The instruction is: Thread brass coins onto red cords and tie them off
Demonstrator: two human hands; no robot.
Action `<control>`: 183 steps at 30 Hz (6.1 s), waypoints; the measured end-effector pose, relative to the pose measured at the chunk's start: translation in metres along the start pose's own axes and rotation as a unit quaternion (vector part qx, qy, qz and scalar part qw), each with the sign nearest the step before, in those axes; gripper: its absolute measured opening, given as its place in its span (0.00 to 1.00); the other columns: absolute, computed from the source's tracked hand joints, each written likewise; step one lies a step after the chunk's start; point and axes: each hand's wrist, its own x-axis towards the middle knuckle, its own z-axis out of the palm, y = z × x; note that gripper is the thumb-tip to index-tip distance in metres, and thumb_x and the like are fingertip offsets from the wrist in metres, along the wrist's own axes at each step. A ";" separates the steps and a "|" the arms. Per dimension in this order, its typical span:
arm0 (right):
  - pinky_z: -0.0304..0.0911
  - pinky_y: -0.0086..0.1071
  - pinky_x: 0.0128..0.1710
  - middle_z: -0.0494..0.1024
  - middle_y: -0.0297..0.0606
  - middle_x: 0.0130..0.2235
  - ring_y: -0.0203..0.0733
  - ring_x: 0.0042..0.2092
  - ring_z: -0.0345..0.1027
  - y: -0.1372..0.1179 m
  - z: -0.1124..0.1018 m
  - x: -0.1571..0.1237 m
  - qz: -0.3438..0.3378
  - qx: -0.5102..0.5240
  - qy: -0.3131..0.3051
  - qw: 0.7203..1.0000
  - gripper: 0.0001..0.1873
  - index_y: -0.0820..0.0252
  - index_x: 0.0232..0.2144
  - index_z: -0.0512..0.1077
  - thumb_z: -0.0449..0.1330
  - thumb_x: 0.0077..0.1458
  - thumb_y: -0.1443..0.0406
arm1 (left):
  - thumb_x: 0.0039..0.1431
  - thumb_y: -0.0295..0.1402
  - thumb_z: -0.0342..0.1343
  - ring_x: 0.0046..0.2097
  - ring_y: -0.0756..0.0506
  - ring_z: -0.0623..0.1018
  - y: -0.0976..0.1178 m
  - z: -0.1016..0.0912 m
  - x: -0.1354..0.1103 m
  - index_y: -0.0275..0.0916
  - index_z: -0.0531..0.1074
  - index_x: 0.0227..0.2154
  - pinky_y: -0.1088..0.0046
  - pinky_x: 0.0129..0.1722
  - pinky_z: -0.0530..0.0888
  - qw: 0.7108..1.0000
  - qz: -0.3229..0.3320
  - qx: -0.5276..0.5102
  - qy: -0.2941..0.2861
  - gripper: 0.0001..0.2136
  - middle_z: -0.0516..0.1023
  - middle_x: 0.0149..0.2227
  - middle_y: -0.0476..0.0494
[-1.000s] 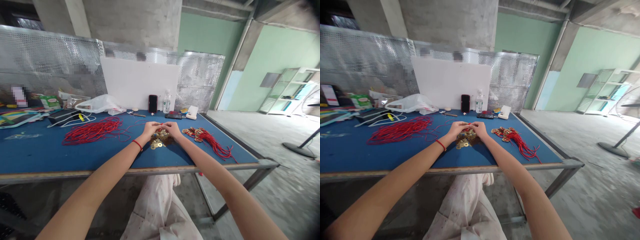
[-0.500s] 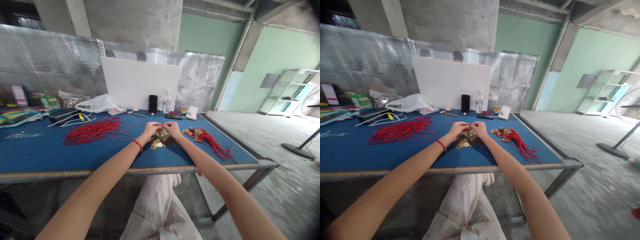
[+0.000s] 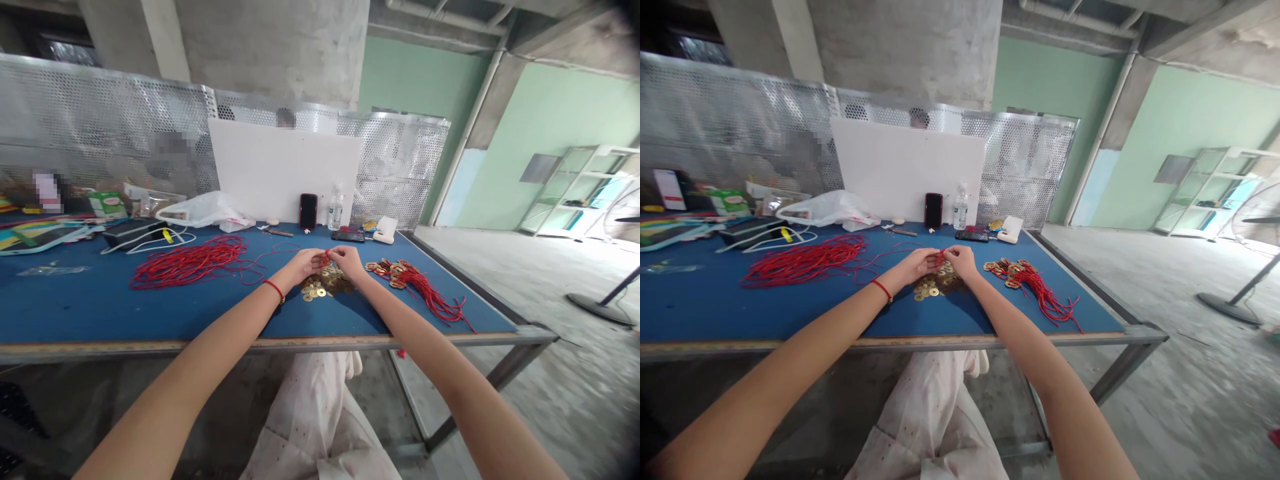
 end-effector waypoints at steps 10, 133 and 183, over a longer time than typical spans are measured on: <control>0.55 0.27 0.25 0.72 0.34 0.23 0.33 0.24 0.59 -0.004 -0.001 -0.001 -0.025 0.011 -0.014 1.000 0.12 0.65 0.26 0.75 0.57 0.46 0.60 | 0.44 0.26 0.66 0.26 0.52 0.75 0.003 -0.001 -0.004 0.32 0.73 0.25 0.78 0.31 0.71 1.000 0.009 -0.012 0.015 0.07 0.75 0.23 0.46; 0.59 0.27 0.32 0.76 0.35 0.28 0.36 0.31 0.67 0.000 0.002 -0.002 -0.036 -0.115 -0.043 0.992 0.10 0.61 0.29 0.73 0.56 0.53 0.61 | 0.37 0.21 0.67 0.26 0.51 0.75 0.003 0.012 -0.011 0.32 0.74 0.24 0.76 0.30 0.71 0.993 0.048 0.002 0.112 0.08 0.76 0.23 0.45; 0.58 0.24 0.26 0.73 0.32 0.24 0.32 0.26 0.62 -0.001 0.000 -0.001 -0.009 -0.016 -0.044 0.999 0.08 0.63 0.27 0.75 0.58 0.46 0.64 | 0.40 0.22 0.68 0.25 0.53 0.75 -0.001 -0.001 -0.003 0.31 0.72 0.24 0.77 0.31 0.72 0.998 -0.002 -0.027 0.057 0.09 0.75 0.23 0.46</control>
